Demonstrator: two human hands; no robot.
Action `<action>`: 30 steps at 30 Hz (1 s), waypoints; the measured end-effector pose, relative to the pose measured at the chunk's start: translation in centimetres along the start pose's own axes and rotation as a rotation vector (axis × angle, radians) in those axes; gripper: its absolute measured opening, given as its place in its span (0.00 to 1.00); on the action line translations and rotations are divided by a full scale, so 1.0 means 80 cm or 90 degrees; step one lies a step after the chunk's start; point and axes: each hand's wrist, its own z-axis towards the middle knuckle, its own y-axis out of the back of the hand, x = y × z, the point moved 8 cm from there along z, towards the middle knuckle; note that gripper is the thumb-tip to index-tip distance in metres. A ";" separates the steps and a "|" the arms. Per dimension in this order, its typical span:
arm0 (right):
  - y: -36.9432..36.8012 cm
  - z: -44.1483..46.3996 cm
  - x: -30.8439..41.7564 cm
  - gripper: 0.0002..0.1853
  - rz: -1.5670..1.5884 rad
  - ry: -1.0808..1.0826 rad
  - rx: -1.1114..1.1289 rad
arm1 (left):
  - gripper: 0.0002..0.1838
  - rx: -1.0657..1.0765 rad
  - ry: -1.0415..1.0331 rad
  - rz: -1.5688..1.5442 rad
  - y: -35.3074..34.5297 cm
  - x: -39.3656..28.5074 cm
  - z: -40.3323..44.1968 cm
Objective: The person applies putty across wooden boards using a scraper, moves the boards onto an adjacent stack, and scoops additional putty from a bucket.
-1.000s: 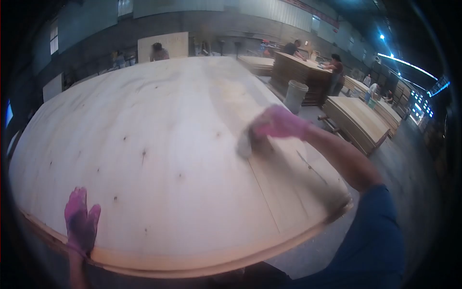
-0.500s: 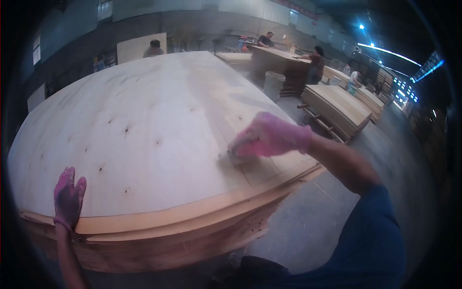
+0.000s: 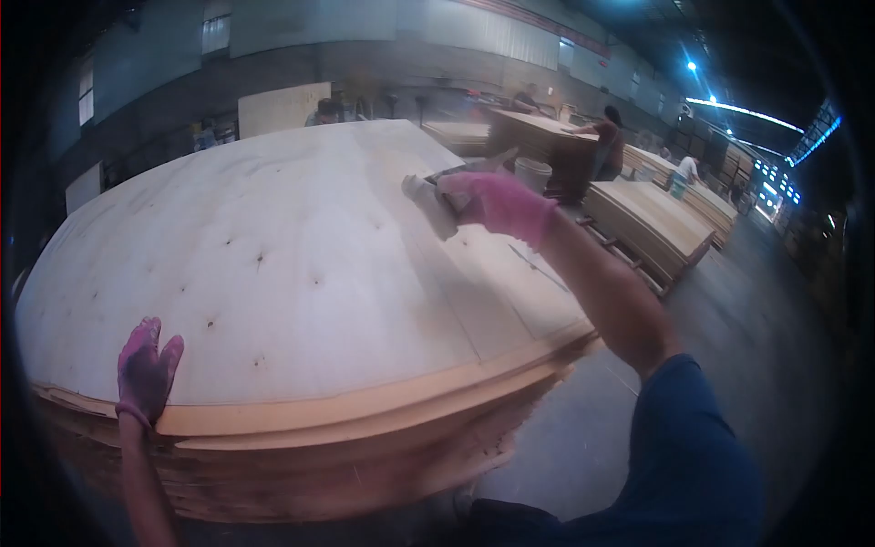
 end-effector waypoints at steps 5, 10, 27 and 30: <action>0.001 0.114 -0.079 0.20 -0.348 0.018 0.139 | 0.30 -0.015 0.010 -0.008 -0.005 0.000 0.002; -0.035 0.058 -0.016 0.19 -0.566 0.000 0.114 | 0.26 -0.039 -0.042 -0.048 -0.010 0.008 0.006; 0.086 -0.327 -0.016 0.18 0.038 0.115 0.131 | 0.26 0.017 -0.003 0.024 -0.010 0.004 -0.002; 0.219 -0.363 -0.125 0.15 0.159 0.038 -0.110 | 0.25 0.110 0.094 0.069 0.002 -0.052 -0.008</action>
